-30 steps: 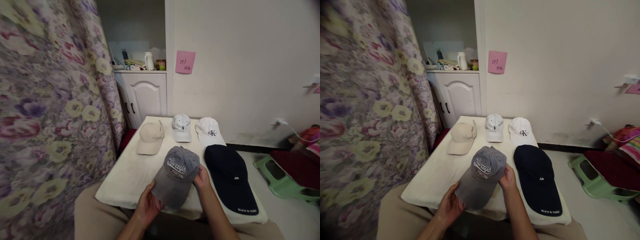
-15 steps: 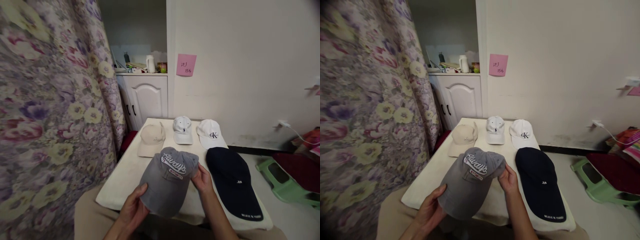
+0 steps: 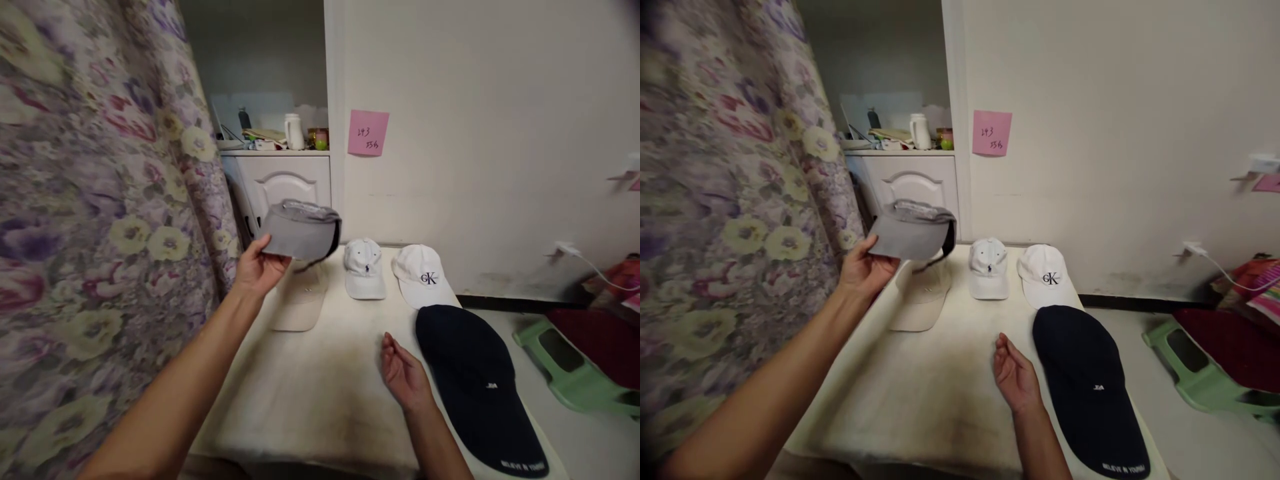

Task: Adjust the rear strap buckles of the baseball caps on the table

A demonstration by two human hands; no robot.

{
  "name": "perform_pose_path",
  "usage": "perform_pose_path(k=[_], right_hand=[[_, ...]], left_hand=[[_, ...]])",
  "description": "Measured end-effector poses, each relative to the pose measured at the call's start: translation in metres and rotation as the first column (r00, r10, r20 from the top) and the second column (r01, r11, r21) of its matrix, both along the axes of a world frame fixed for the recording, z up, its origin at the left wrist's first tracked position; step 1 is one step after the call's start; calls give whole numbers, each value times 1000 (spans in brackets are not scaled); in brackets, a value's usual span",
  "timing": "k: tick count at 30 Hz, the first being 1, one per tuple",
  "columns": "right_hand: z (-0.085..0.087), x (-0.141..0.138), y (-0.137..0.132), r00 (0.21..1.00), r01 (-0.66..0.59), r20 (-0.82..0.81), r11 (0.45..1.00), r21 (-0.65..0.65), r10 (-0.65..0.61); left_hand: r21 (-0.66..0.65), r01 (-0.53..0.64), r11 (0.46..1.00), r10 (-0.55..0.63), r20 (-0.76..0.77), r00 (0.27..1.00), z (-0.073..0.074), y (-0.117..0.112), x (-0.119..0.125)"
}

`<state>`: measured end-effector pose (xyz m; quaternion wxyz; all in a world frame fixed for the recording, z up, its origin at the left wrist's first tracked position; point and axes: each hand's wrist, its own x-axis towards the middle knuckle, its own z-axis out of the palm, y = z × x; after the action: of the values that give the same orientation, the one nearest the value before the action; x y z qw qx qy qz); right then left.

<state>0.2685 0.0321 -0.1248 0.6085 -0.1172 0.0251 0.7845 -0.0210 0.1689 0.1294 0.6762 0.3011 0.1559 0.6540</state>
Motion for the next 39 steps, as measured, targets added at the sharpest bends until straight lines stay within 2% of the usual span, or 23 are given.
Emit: perform_pose_path(k=[2, 4, 7, 9, 11, 12, 14, 16, 22, 30, 35, 39], right_hand=[[1, -1, 0, 1000, 5, -7, 1000, 0, -5], [2, -1, 0, 1000, 12, -9, 1000, -3, -12], [4, -3, 0, 1000, 10, 0, 1000, -9, -10], [5, -3, 0, 1000, 6, 10, 1000, -4, -5], [5, -4, 0, 1000, 2, 19, 1000, 2, -2], [5, -4, 1, 1000, 2, 23, 1000, 4, -2], [5, -5, 1, 999, 8, 32, 1000, 5, -8], [6, -6, 1, 999, 18, 41, 1000, 3, -18], [10, -6, -1, 998, 18, 52, 1000, -7, -18], [11, -7, -2, 997, 16, 70, 1000, 12, -17], [11, -8, -2, 996, 26, 87, 1000, 17, -27], [12, -9, -1, 994, 30, 105, 999, 15, -31]], left_hand=[[5, -49, 999, 49, 61, 997, 0, 23, -2], [-68, -86, 994, 92, 103, 990, -16, 35, -7], [-180, -92, 979, 111, 102, 988, -65, 33, -15], [-251, -87, 964, 112, 87, 990, -103, 23, -21], [-303, -84, 949, 110, 69, 992, -135, 12, -27], [-318, -84, 944, 109, 61, 992, -147, 8, -30], [-341, -85, 936, 109, 50, 993, -161, 3, -35], [-356, -89, 930, 111, 41, 993, -166, 1, -38], [-419, -113, 901, 116, -18, 993, -163, -3, -46], [-576, -131, 807, 17, -199, 980, -176, -23, -65], [-597, -205, 775, 29, -291, 956, -186, -24, -74], [-587, -247, 771, 58, -322, 945, -188, -22, -70]])
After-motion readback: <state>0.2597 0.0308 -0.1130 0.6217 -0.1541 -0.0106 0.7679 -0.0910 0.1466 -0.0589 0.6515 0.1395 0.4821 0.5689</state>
